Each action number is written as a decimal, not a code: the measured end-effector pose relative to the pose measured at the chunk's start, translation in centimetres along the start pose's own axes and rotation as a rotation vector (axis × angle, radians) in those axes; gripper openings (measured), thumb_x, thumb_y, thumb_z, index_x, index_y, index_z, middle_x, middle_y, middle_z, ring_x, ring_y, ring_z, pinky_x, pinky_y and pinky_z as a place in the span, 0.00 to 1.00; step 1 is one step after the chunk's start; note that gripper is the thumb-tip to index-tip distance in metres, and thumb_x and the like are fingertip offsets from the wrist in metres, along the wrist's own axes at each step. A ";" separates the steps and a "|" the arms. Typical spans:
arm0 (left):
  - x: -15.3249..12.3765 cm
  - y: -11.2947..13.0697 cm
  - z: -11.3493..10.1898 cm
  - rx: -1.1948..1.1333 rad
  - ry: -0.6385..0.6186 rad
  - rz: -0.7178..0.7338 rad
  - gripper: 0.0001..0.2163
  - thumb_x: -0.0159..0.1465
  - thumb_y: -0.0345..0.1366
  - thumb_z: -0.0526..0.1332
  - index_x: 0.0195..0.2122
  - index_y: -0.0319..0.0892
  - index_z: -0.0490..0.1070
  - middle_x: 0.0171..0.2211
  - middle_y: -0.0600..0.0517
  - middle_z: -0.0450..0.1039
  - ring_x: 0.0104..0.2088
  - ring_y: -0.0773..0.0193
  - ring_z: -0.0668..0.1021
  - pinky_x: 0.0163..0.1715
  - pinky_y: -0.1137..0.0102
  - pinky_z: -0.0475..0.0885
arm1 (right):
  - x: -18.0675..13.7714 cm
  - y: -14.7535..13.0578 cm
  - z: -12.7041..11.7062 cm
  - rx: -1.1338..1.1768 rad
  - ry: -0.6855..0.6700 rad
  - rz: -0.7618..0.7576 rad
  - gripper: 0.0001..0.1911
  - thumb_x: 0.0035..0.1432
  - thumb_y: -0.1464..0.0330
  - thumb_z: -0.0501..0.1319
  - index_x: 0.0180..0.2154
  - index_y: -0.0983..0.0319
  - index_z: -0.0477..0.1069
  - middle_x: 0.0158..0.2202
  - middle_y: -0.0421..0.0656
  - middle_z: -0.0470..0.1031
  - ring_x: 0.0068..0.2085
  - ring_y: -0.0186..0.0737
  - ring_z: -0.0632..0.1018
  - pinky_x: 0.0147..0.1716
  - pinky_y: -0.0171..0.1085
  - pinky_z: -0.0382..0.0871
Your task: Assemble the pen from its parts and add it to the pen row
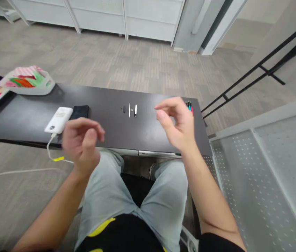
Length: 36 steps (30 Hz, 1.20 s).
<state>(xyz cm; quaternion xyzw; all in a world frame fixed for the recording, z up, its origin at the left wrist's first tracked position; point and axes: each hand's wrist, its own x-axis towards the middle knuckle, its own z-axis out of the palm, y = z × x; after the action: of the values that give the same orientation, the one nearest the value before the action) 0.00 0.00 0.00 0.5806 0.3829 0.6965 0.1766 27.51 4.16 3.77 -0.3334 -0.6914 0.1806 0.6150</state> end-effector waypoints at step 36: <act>8.3 -24.3 5.4 0.479 -1.017 0.061 0.08 0.73 0.44 0.77 0.46 0.48 0.87 0.52 0.46 0.80 0.55 0.47 0.78 0.67 0.46 0.64 | -0.8 22.2 8.9 -0.624 -0.559 0.363 0.10 0.66 0.64 0.71 0.37 0.56 0.72 0.45 0.48 0.82 0.45 0.54 0.82 0.48 0.49 0.71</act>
<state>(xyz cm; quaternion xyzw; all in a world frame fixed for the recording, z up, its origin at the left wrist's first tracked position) -1.93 23.11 -12.16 0.8780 0.3798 0.2274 0.1820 24.23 20.86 -13.08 -0.5569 -0.7825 0.1516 0.2336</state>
